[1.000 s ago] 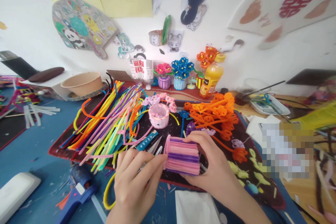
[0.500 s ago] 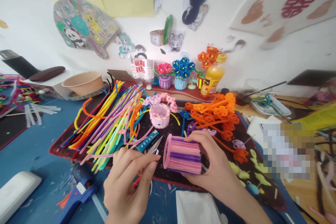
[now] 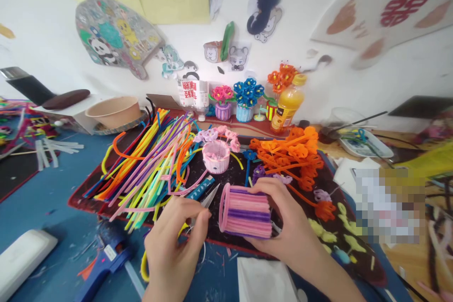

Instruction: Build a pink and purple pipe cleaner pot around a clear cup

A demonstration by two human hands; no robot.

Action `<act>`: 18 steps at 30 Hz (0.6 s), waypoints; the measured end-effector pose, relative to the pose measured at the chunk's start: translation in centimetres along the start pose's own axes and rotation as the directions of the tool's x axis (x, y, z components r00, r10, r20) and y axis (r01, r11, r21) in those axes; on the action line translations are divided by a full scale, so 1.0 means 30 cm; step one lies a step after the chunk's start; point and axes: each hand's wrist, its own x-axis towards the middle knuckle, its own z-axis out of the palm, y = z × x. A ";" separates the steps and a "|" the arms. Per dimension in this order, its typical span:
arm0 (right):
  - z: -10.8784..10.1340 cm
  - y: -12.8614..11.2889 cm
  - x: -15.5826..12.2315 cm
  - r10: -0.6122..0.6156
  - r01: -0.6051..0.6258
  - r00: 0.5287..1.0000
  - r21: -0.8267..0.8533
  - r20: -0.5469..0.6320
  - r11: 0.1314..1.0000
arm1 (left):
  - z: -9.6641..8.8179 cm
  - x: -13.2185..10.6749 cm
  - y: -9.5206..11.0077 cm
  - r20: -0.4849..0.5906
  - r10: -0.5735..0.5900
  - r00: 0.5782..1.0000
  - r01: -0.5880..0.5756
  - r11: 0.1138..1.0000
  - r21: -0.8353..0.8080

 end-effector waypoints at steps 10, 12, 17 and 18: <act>0.004 0.006 -0.003 -0.098 0.094 0.994 -0.077 -0.052 0.993 | 0.002 0.018 0.015 0.001 0.214 0.977 -0.212 0.969 0.125; 0.004 0.009 -0.004 -0.120 0.115 0.991 -0.083 -0.053 0.990 | 0.004 0.017 0.017 0.007 0.226 0.974 -0.225 0.965 0.134; 0.004 0.016 -0.004 -0.184 0.175 0.981 -0.111 -0.070 0.978 | 0.005 0.007 0.011 0.025 0.243 0.970 -0.244 0.956 0.164; 0.004 0.017 -0.004 -0.196 0.186 0.978 -0.120 -0.077 0.975 | 0.004 0.005 0.009 0.028 0.246 0.969 -0.248 0.954 0.170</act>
